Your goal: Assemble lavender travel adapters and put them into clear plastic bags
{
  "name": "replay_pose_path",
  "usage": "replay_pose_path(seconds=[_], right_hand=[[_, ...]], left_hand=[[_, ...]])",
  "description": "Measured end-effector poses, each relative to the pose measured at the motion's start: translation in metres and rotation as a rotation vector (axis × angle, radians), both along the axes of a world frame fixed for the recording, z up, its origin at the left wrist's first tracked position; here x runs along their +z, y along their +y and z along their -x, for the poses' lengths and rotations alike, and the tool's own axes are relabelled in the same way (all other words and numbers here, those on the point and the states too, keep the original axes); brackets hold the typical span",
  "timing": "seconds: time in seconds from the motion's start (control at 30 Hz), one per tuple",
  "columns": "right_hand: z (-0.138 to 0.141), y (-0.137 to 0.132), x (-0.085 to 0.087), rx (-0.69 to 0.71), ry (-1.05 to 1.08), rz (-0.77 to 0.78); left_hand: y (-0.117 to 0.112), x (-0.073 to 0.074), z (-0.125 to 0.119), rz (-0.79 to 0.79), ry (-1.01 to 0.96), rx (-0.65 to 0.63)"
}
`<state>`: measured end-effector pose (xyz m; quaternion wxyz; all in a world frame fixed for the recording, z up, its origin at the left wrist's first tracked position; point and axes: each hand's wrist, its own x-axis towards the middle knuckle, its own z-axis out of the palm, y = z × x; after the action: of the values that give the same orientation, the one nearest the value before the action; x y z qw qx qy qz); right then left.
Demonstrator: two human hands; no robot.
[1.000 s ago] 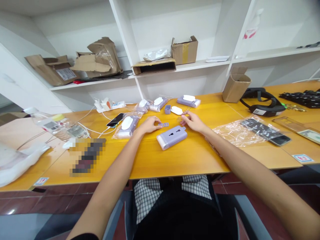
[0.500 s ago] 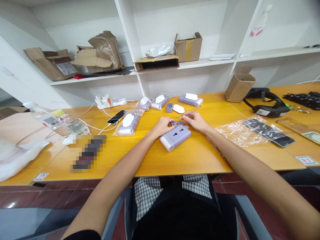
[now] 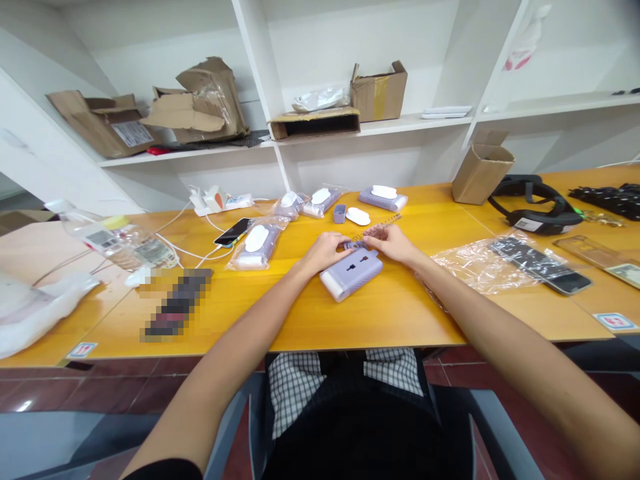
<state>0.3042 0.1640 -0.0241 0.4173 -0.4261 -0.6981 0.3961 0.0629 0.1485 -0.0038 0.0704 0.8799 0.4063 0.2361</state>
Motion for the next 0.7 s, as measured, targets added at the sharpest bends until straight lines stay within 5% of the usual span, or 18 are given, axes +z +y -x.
replay_pose_path(seconds=[0.7], right_hand=[[0.0009, 0.004, -0.0054, -0.031, -0.04, -0.055]], left_hand=[[-0.0021, 0.0064, 0.0022, -0.142, 0.117, -0.016]])
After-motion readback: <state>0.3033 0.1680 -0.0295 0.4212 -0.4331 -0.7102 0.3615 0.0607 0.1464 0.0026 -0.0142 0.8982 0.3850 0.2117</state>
